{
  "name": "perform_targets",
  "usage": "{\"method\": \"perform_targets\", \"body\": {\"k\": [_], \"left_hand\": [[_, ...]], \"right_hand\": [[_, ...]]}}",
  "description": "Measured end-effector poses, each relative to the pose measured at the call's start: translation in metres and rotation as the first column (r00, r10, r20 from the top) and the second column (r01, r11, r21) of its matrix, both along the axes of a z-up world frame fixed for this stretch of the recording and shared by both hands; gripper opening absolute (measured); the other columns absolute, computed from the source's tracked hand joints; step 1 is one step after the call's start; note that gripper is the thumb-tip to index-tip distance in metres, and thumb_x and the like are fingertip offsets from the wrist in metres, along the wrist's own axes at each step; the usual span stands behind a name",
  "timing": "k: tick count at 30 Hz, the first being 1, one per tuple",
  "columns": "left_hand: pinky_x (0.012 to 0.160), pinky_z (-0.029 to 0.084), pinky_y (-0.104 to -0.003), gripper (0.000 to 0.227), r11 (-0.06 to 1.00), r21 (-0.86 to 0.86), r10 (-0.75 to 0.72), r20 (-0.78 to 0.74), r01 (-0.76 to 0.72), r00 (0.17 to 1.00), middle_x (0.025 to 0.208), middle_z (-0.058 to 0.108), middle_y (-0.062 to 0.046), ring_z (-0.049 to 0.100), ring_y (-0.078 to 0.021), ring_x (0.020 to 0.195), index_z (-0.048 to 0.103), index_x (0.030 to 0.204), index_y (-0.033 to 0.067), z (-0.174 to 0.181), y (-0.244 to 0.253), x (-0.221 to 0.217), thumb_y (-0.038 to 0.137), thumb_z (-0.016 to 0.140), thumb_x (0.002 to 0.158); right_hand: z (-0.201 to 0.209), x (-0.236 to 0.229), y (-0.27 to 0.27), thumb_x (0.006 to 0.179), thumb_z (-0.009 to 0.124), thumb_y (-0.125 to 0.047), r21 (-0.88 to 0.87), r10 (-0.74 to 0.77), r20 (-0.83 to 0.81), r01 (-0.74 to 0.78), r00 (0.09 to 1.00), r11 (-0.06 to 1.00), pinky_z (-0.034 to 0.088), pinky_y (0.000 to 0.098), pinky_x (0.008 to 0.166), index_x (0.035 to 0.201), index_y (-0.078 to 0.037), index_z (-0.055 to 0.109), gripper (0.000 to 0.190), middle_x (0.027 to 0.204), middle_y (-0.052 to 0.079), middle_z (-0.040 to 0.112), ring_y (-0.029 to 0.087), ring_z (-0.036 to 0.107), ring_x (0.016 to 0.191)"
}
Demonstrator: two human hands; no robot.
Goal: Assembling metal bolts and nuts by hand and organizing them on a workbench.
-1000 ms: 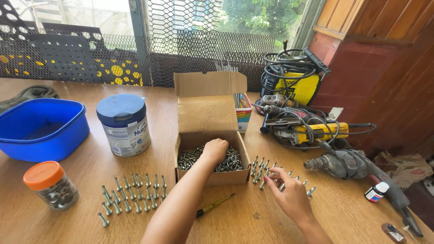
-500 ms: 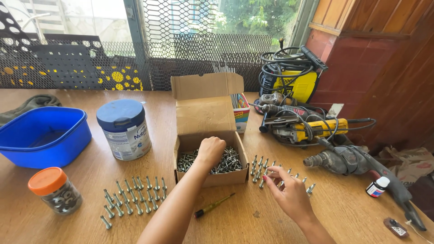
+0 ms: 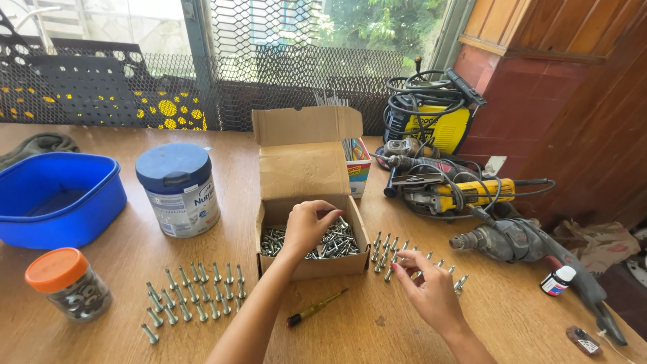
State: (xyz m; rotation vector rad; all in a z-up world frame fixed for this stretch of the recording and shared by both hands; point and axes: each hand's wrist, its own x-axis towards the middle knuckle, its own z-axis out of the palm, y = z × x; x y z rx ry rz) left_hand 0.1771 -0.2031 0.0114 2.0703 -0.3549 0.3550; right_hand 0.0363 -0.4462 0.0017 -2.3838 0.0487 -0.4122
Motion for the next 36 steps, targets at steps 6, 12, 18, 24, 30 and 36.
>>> {"method": "perform_targets", "body": {"k": [6, 12, 18, 24, 30, 36], "left_hand": [[0.067, 0.058, -0.02, 0.021, 0.964, -0.199, -0.194, -0.079, 0.175, 0.978, 0.079, 0.082, -0.002, 0.073, -0.0054, 0.071, 0.083, 0.087, 0.0096, 0.043, -0.006, -0.052, 0.031, 0.082, 0.084], [0.074, 0.058, -0.022, 0.016, 0.884, -0.21, -0.425, 0.006, 0.417, 0.905, 0.085, 0.082, -0.005, 0.074, -0.0065, 0.078, 0.082, 0.095, 0.0069, 0.048, -0.007, -0.076, 0.02, 0.074, 0.091], [0.073, 0.052, -0.027, 0.016, 0.877, -0.048, -0.48, -0.015, 0.479, 0.877, 0.085, 0.081, -0.003, 0.066, -0.0072, 0.074, 0.082, 0.098, 0.011, 0.036, -0.024, -0.093, 0.016, 0.067, 0.091], [0.078, 0.053, -0.026, 0.011, 0.845, -0.069, -0.523, 0.11, 0.531, 0.845, 0.086, 0.076, -0.002, 0.067, -0.0132, 0.077, 0.082, 0.096, 0.0192, 0.01, -0.053, -0.088, 0.014, 0.075, 0.09], [0.072, 0.055, -0.047, 0.024, 0.947, 0.315, -0.137, 0.216, 0.064, 0.967, 0.098, 0.078, -0.006, 0.073, -0.0304, 0.088, 0.078, 0.102, 0.0184, 0.004, -0.035, -0.046, 0.017, 0.062, 0.085], [0.054, 0.054, -0.043, 0.022, 0.741, 0.629, 0.076, 0.27, -0.235, 0.96, 0.073, 0.067, -0.006, 0.066, -0.0293, 0.073, 0.064, 0.071, 0.0113, -0.049, 0.009, 0.014, -0.008, 0.06, 0.079]], "right_hand": [[0.002, -0.005, 0.009, 0.086, 0.074, -0.034, 0.131, 0.025, 0.058, -0.032, 0.998, 0.991, 0.063, 0.0225, 0.072, 0.111, -0.017, 0.079, 0.031, 0.093, 0.002, 0.087, 0.009, 0.081, 0.088], [0.004, -0.011, 0.017, 0.089, 0.073, -0.015, 0.471, 0.074, 0.007, -0.069, 0.997, 0.879, 0.063, 0.0307, 0.059, 0.109, -0.003, 0.08, 0.024, 0.09, 0.012, 0.084, 0.018, 0.076, 0.077], [0.002, -0.013, 0.017, 0.089, 0.069, -0.009, 0.659, 0.244, 0.136, -0.272, 0.96, 0.701, 0.07, 0.041, 0.075, 0.112, 0.006, 0.077, 0.028, 0.104, 0.02, 0.083, 0.027, 0.078, 0.096], [-0.026, 0.001, -0.006, 0.084, 0.075, 0.003, 0.638, 0.225, 0.184, -0.29, 0.957, 0.714, 0.067, 0.0376, 0.084, 0.117, 0.007, 0.072, 0.034, 0.093, 0.019, 0.081, 0.026, 0.079, 0.083], [0.019, -0.007, -0.003, 0.083, 0.079, -0.002, 0.39, 0.095, -0.126, -0.039, 0.987, 0.92, 0.07, 0.0325, 0.089, 0.116, -0.008, 0.076, 0.034, 0.095, 0.016, 0.087, 0.022, 0.084, 0.088], [0.0, 0.006, -0.015, 0.084, 0.081, -0.014, 0.124, 0.003, -0.186, 0.02, 0.983, 0.992, 0.064, 0.0235, 0.096, 0.105, -0.013, 0.084, 0.021, 0.097, 0.003, 0.088, 0.013, 0.084, 0.093]]}}
